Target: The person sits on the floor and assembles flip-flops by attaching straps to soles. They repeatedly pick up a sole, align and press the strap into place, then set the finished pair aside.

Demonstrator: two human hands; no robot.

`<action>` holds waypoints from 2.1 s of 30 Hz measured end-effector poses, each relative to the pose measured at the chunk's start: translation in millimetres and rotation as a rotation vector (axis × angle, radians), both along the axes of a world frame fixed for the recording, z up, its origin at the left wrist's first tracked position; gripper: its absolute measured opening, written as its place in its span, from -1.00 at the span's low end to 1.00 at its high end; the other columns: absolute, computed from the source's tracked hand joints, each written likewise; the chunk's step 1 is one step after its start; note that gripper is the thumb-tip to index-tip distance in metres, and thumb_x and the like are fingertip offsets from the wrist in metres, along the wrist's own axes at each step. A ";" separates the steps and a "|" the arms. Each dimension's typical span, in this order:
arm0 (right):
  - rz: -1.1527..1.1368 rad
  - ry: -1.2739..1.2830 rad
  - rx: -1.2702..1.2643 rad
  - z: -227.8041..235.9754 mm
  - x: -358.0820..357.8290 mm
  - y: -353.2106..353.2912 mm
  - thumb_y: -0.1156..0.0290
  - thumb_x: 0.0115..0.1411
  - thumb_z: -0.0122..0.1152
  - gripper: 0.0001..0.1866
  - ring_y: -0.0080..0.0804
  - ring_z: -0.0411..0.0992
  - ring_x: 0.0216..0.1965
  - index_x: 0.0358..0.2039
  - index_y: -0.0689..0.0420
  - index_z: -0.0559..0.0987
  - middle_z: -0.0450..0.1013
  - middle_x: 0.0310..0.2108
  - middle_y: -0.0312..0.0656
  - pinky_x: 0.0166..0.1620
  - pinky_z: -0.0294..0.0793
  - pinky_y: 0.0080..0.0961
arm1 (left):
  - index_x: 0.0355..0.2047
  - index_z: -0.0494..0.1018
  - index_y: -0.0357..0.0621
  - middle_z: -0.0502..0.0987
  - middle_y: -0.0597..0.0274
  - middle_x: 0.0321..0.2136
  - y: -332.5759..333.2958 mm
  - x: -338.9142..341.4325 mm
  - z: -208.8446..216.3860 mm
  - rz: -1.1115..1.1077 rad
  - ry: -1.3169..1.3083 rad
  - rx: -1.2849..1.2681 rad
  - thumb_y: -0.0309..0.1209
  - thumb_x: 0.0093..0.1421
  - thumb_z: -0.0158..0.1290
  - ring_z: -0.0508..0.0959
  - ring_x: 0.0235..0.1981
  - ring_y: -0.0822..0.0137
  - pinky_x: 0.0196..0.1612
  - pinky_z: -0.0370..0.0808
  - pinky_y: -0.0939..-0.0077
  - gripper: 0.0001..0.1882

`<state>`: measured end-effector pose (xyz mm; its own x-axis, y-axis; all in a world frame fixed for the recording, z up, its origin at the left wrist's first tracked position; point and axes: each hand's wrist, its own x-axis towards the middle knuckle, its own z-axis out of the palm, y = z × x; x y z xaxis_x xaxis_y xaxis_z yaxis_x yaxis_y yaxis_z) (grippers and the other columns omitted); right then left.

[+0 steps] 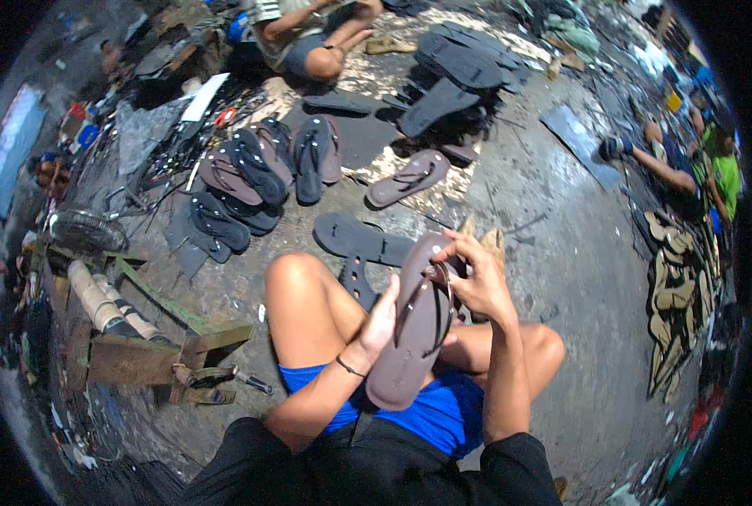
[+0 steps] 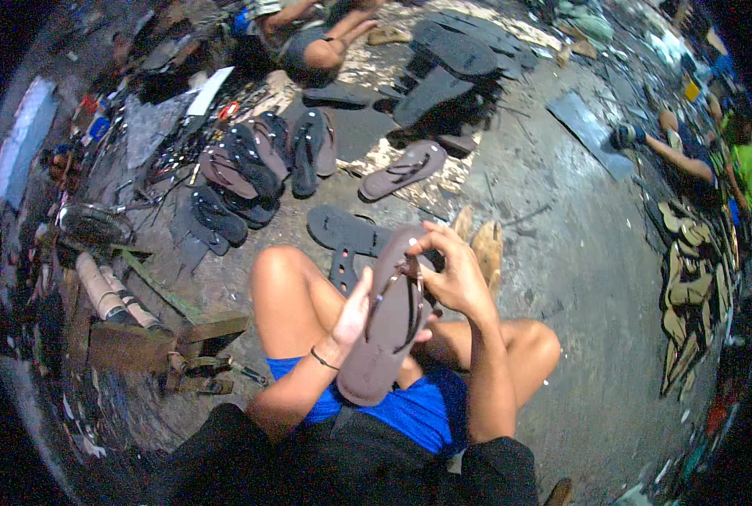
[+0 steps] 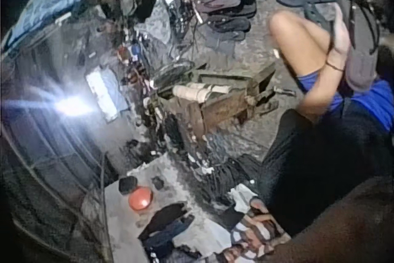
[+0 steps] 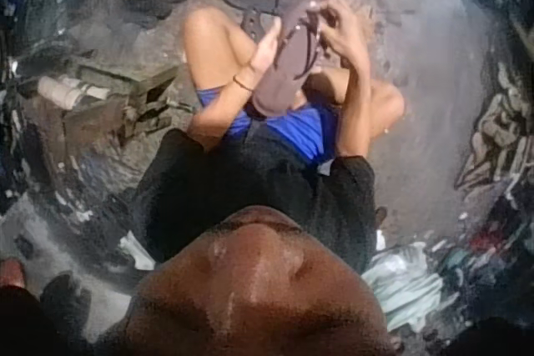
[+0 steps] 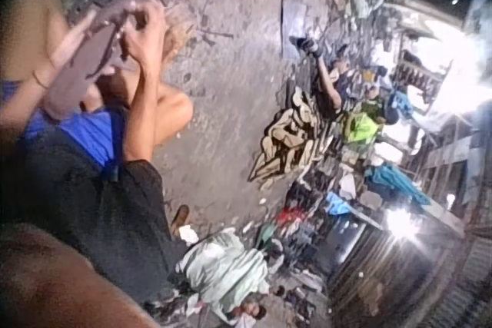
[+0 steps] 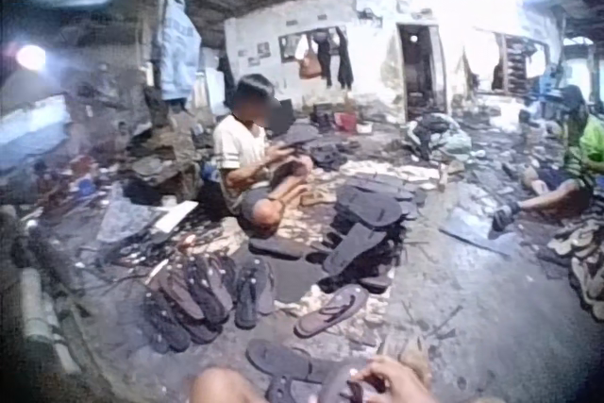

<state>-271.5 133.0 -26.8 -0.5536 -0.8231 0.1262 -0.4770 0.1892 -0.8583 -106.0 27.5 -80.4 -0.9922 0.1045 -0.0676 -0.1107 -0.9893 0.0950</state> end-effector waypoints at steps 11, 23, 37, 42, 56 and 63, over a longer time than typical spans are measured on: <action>-0.277 -0.404 -0.090 -85.9 -20.3 3.0 0.32 0.18 0.36 -0.41 -0.34 0.47 -0.03 0.16 0.23 0.36 0.47 -0.05 -0.05 -0.18 0.55 -0.51 | 0.03 0.37 -0.26 0.60 0.11 -0.23 -103.7 -12.4 31.3 0.383 -0.345 -1.013 -0.41 0.19 0.16 0.62 -0.24 0.26 -0.20 0.60 0.34 -0.58; -0.314 -0.336 0.056 -132.9 -5.6 -6.6 0.31 0.19 0.32 -0.52 -0.35 0.54 -0.29 0.03 0.30 0.45 0.49 -0.14 0.05 -0.18 0.54 -0.40 | 0.21 0.22 -0.30 0.47 -0.23 0.05 -250.7 -158.5 -92.3 0.041 -0.394 -2.506 -0.22 0.08 0.23 0.45 0.10 -0.19 0.17 0.37 0.11 -0.25; -0.832 -0.845 -0.531 -110.7 -73.1 11.6 0.16 0.37 0.07 -0.49 -0.41 0.45 -0.05 0.16 0.29 0.38 0.46 0.00 -0.13 -0.03 0.46 -0.50 | 0.03 0.37 -0.25 0.54 0.23 -0.21 -128.8 -144.3 -15.2 -0.105 -0.223 -1.477 -0.40 0.20 0.24 0.57 -0.23 0.42 -0.21 0.59 0.49 -0.56; -0.489 -0.775 -0.606 -48.8 -43.6 35.4 0.34 0.32 0.19 -0.67 -0.58 0.45 -0.16 0.01 0.26 0.51 0.53 -0.15 -0.28 -0.07 0.47 -0.54 | 0.03 0.38 -0.31 0.50 0.13 -0.08 -93.2 -47.1 36.5 -0.062 -0.069 -2.010 -0.46 0.13 0.28 0.49 0.02 0.37 0.11 0.45 0.36 -0.51; 0.259 -0.229 -0.499 34.1 108.1 57.7 0.57 -0.01 0.40 -0.69 -0.15 0.52 0.00 -0.20 0.22 0.61 0.54 -0.15 -0.09 0.15 0.46 -0.13 | 0.04 0.47 -0.23 0.55 0.08 0.04 -39.2 89.9 110.8 0.200 0.322 -1.772 -0.51 0.09 0.14 0.52 0.10 0.07 0.18 0.42 0.07 -0.55; 0.315 -0.136 -0.357 46.9 104.9 49.7 0.53 -0.05 0.42 -0.59 -0.16 0.51 -0.01 -0.13 0.26 0.57 0.52 -0.08 -0.06 0.09 0.48 -0.19 | 0.04 0.45 -0.23 0.57 0.04 0.00 -39.0 96.0 106.0 0.262 0.289 -1.822 -0.54 0.03 0.24 0.56 0.05 0.08 0.18 0.44 0.11 -0.49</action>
